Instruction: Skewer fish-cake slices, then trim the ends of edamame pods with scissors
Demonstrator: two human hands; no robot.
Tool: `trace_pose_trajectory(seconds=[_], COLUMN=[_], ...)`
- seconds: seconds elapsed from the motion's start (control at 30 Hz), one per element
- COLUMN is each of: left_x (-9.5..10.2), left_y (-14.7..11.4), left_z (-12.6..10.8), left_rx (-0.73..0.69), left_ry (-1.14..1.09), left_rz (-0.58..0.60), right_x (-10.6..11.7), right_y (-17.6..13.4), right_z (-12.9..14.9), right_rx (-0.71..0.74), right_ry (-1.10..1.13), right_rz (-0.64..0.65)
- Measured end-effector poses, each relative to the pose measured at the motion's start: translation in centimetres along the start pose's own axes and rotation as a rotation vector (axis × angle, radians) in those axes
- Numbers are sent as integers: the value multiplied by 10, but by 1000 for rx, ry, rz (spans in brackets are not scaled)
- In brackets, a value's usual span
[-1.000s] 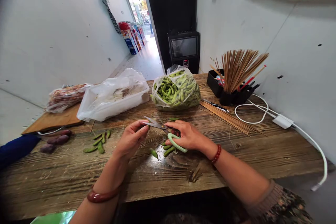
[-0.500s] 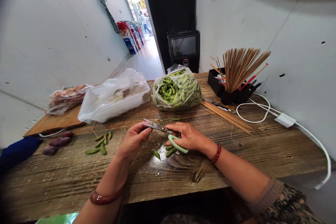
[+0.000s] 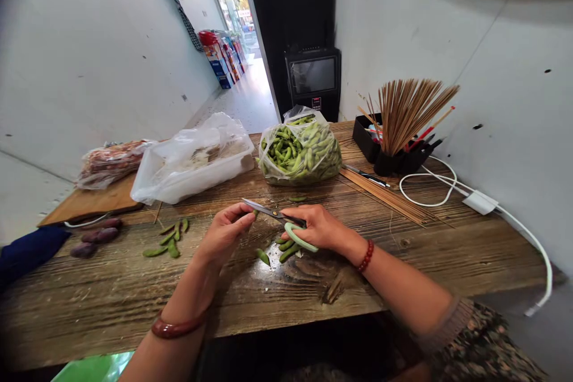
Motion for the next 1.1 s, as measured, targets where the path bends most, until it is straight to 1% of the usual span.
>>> trace_pose_trajectory(seconds=[0.17, 0.3, 0.47, 0.57, 0.73, 0.9, 1.1], left_x=[4, 1, -4, -3, -1, 2, 8], left_y=[0, -1, -1, -1, 1, 2, 4], left_z=[-1, -4, -5, -6, -2, -2, -4], left_rx=[-3, -12, 7, 6, 27, 26, -7], left_ry=[-34, -79, -177, -204, -173, -178, -203], left_rz=[-21, -1, 51, 47, 36, -6, -49], right_x=[10, 14, 16, 15, 16, 17, 8], right_y=[1, 1, 1, 1, 2, 0, 2], right_z=[-12, -23, -28, -27, -19, -16, -18], right_rx=[-65, -131, -151, -156, -130, -126, -110], right_ry=[93, 126, 159, 168, 190, 155, 113], right_rz=[-118, -188, -240, -241, -226, -218, -209])
Point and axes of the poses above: each hand's wrist, its own y-axis towards the middle knuckle, its own x-axis out of the back of the hand, z = x × y, the point moved 10 cm from there along y, towards the middle knuckle, and after that the axes turned 10 degrees about x, right-handed, at the moved point
